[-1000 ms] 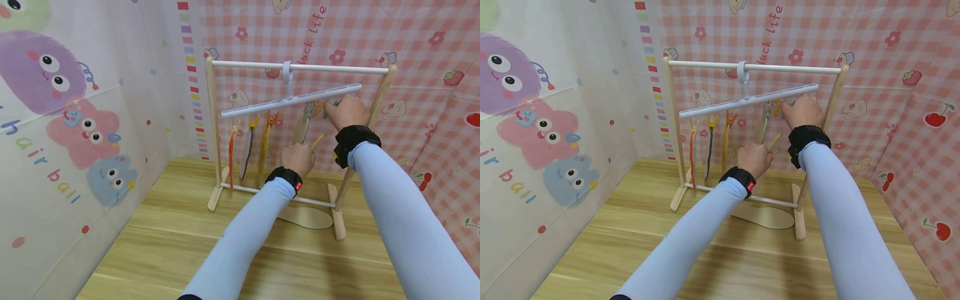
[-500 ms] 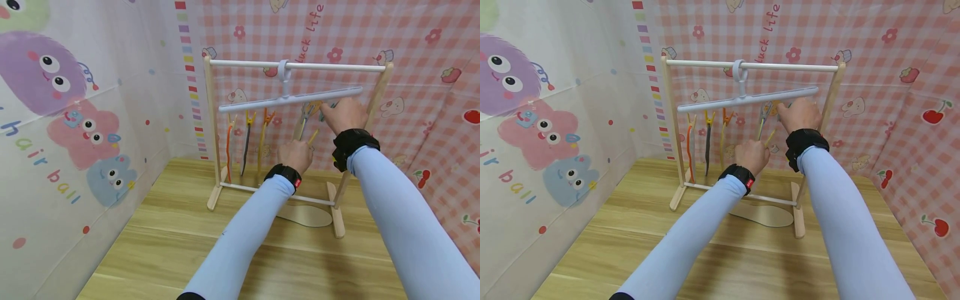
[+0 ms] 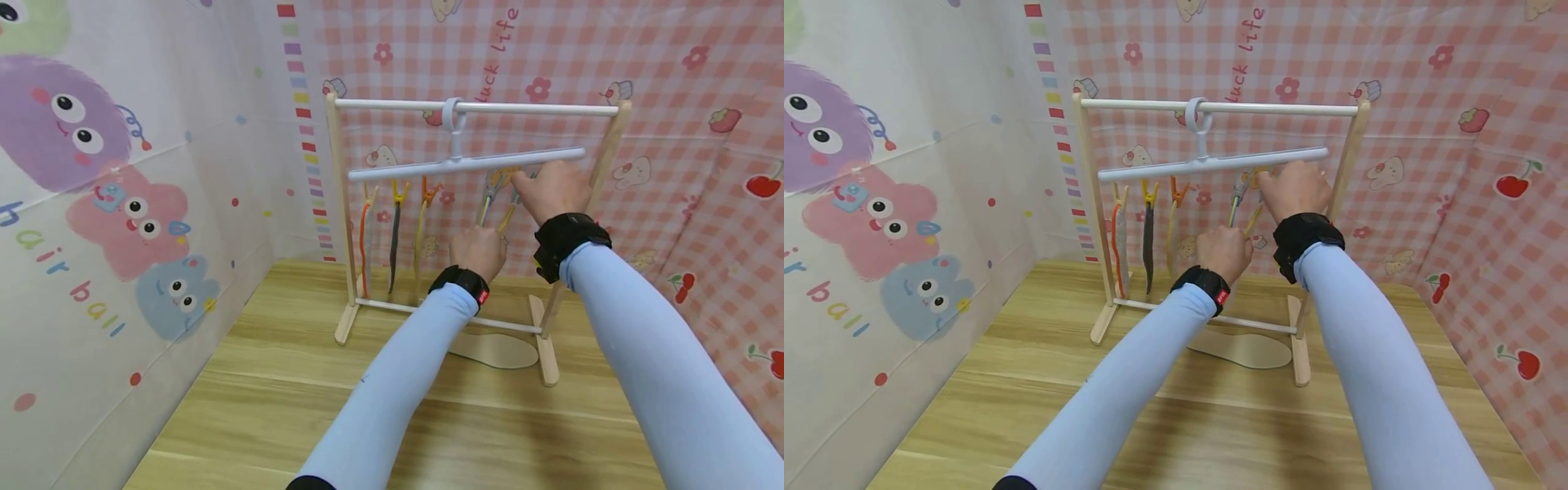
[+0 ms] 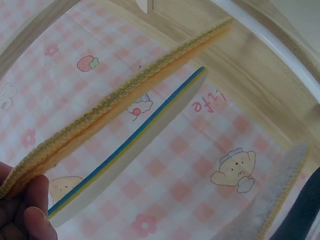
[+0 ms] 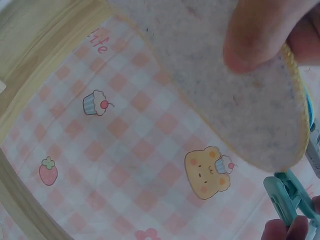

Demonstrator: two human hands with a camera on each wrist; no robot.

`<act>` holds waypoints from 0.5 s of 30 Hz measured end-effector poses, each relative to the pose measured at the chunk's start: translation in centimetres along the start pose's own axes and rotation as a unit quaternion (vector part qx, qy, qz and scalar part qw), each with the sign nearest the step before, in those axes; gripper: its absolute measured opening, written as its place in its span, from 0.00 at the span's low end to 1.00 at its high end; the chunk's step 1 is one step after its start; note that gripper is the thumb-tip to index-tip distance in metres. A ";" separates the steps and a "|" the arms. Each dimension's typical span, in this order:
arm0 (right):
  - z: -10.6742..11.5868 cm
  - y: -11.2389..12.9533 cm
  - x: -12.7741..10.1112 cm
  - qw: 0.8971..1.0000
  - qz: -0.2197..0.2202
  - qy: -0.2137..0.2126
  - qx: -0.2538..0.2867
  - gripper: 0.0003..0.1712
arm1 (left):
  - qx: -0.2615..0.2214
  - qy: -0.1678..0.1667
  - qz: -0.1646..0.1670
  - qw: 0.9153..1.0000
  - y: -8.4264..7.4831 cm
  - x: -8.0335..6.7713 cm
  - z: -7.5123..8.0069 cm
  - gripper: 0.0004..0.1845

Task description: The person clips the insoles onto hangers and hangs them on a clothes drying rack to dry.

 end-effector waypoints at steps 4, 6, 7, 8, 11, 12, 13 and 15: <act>0.1 0.2 -0.3 1.000 0.000 0.003 0.003 0.31 | 0.003 -0.005 0.005 1.000 -0.1 0.1 0.3 0.22; 0.2 0.3 -0.4 1.000 -0.002 -0.001 0.001 0.32 | 0.002 -0.006 0.006 1.000 -0.2 0.2 0.4 0.22; 0.3 0.4 -0.4 1.000 -0.002 -0.005 0.000 0.31 | 0.002 -0.005 0.006 1.000 -0.2 0.2 0.5 0.23; 0.3 0.4 -0.5 1.000 -0.003 -0.007 0.000 0.31 | 0.003 -0.005 0.007 1.000 -0.3 0.3 0.5 0.23; 0.4 0.8 -0.6 1.000 -0.001 -0.018 -0.002 0.30 | 0.007 0.001 0.009 1.000 -0.2 0.5 0.6 0.24; 0.4 0.9 -0.7 1.000 0.001 -0.023 -0.001 0.29 | 0.006 0.002 0.013 1.000 -0.2 0.5 0.6 0.23; 0.4 1.1 -0.7 1.000 0.003 -0.026 -0.002 0.30 | 0.005 0.004 0.017 1.000 -0.1 0.6 0.7 0.22; 0.4 1.3 -0.8 0.999 0.004 -0.031 -0.005 0.30 | 0.000 0.009 0.022 1.000 -0.1 0.7 0.7 0.22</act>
Point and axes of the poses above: each hand's wrist, its own x-axis towards the middle knuckle, its own z-axis out of the back of the hand, y = z × x, the point moved 9 cm from there along x, towards the middle knuckle, and after that the axes turned 10 degrees about -y, right-handed, at the moved point
